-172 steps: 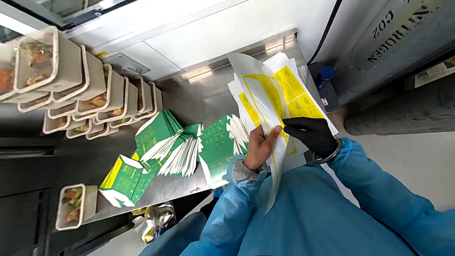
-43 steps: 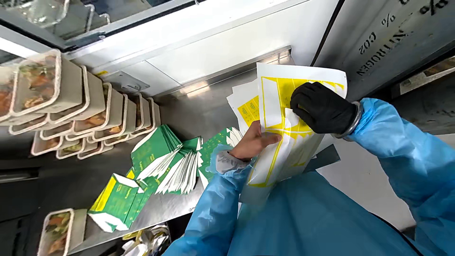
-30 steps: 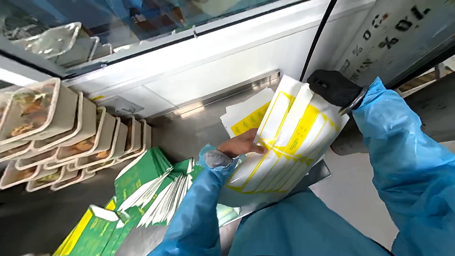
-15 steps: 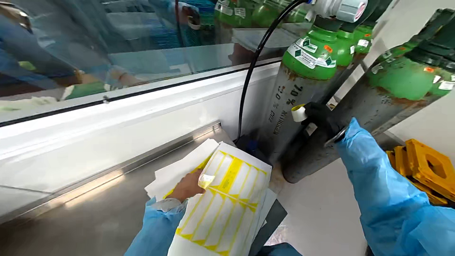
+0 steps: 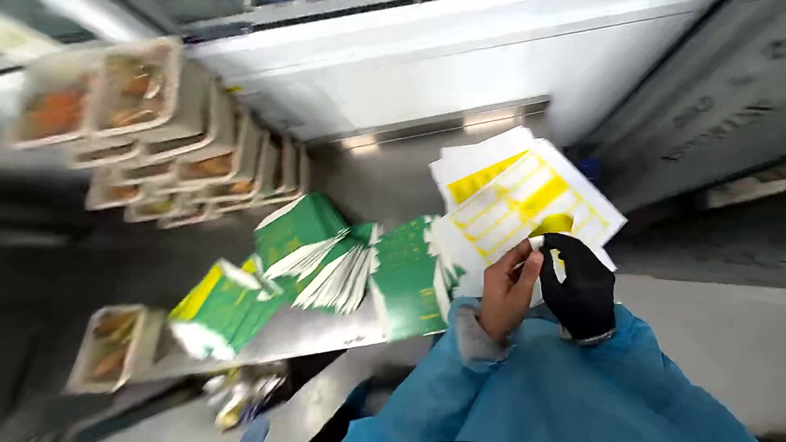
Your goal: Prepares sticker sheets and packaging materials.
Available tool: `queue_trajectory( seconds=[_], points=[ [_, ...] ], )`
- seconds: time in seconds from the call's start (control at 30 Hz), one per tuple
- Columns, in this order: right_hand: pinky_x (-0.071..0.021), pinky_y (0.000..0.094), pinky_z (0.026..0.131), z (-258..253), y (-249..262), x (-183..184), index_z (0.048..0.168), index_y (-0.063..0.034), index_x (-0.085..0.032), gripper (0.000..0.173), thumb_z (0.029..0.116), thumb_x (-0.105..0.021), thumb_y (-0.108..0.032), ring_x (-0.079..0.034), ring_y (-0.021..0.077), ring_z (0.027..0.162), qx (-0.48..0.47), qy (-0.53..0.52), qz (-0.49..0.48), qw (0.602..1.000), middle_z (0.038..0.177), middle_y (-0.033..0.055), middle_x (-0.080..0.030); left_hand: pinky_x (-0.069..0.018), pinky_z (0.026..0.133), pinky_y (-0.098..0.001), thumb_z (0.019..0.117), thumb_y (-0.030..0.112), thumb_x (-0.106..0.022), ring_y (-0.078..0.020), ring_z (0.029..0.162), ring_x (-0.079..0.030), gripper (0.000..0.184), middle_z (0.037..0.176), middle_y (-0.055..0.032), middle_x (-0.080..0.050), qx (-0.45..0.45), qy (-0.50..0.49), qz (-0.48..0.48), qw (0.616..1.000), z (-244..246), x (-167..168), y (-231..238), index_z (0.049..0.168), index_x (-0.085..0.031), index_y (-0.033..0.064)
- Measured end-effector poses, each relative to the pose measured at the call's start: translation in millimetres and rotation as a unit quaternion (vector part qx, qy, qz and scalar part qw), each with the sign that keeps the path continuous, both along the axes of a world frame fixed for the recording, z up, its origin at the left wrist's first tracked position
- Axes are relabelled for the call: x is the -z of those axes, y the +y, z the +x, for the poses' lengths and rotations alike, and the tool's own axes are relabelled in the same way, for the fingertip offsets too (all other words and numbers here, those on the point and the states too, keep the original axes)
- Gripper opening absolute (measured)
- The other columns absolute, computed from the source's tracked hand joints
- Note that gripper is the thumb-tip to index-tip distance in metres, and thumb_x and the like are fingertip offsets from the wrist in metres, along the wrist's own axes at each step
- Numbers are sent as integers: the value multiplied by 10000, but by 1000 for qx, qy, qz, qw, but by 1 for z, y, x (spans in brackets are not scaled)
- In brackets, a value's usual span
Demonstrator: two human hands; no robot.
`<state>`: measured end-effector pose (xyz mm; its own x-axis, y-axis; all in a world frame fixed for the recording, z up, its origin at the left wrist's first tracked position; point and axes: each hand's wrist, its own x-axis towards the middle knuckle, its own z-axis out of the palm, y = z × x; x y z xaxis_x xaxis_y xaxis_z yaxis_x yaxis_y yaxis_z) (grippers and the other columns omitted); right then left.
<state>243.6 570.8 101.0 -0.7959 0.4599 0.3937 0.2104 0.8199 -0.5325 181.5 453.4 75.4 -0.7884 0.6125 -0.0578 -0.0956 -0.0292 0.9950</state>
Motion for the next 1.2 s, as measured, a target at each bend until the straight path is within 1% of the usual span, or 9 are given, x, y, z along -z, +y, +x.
queue_trajectory(
  seconds=[0.13, 0.27, 0.37, 0.47, 0.6, 0.7, 0.87, 1.07, 1.2],
  points=[
    [-544, 466, 1037, -15, -68, 9, 1305, 23, -665, 356, 1003, -503, -69, -667, 303, 1214, -176, -85, -92, 976, 1353, 180, -660, -623, 898, -423, 1045, 233, -602, -194, 977, -730, 312, 1094, -94, -740, -150, -72, -52, 985, -8, 17, -74, 1266, -668, 23],
    [-604, 405, 891, -26, -76, 44, 1309, -142, -691, 333, 1000, -607, -234, -692, 169, 1109, -135, -56, -157, 977, 1264, 31, -712, -640, 852, -485, 1060, 159, -567, -287, 921, -749, 226, 1052, -156, -741, -270, -145, -15, 952, -21, 30, -143, 1168, -679, -6],
    [-605, 408, 796, -42, -84, 49, 1404, -164, -617, 643, 878, -749, -509, -694, 168, 1049, -70, -166, -281, 943, 1264, 35, -701, -648, 820, -494, 1065, 161, -557, -305, 893, -751, 223, 1039, -167, -737, -291, -162, 1, 943, -20, 29, -174, 1153, -685, 0],
    [-621, 355, 730, -51, -99, 52, 1279, -180, -690, 561, 841, -789, -517, -715, 119, 967, -70, -206, -342, 914, 1158, -8, -734, -652, 801, -487, 1065, 169, -560, -305, 889, -751, 221, 1029, -165, -737, -287, -167, 0, 943, -20, 28, -191, 1148, -692, 12],
    [-572, 264, 601, -52, -125, 56, 997, -163, -748, 170, 935, -719, -319, -678, 45, 711, -37, -129, -287, 949, 859, -59, -739, -655, 792, -467, 1068, 188, -558, -286, 876, -755, 235, 1021, -148, -744, -284, -184, -15, 941, -24, 27, -206, 1150, -707, 25],
    [-543, 253, 592, -53, -139, 60, 959, -145, -749, 147, 949, -704, -285, -637, 42, 670, -30, -122, -264, 956, 812, -52, -712, -656, 791, -474, 1072, 245, -552, -292, 894, -754, 273, 1045, -130, -745, -300, -196, -52, 932, -28, 33, -217, 1141, -723, 43],
    [-541, 246, 587, -54, -164, 61, 941, -155, -741, 151, 939, -697, -299, -621, 34, 653, -33, -149, -252, 956, 777, -61, -687, -644, 874, -453, 1046, 244, -609, -246, 1132, -683, 259, 1377, -64, -618, -342, -115, -131, 923, -31, 62, -236, 1211, -733, 89],
    [-539, 250, 600, -63, -176, 80, 962, -136, -728, 166, 964, -676, -294, -617, 47, 663, -41, -152, -255, 954, 789, -41, -679, -606, 900, -358, 964, 106, -716, -155, 937, -715, 423, 1076, -46, -737, -393, -93, -108, 908, -42, 87, -256, 1381, -644, 90],
    [-538, 282, 604, -74, -174, 101, 965, -124, -730, 181, 970, -674, -296, -623, 80, 672, -30, -171, -245, 954, 805, -17, -686, -621, 808, -324, 874, -2, -783, -141, 826, -718, 430, 926, -45, -738, -414, -97, -80, 902, -59, 100, -258, 1269, -613, 19]
  ],
)
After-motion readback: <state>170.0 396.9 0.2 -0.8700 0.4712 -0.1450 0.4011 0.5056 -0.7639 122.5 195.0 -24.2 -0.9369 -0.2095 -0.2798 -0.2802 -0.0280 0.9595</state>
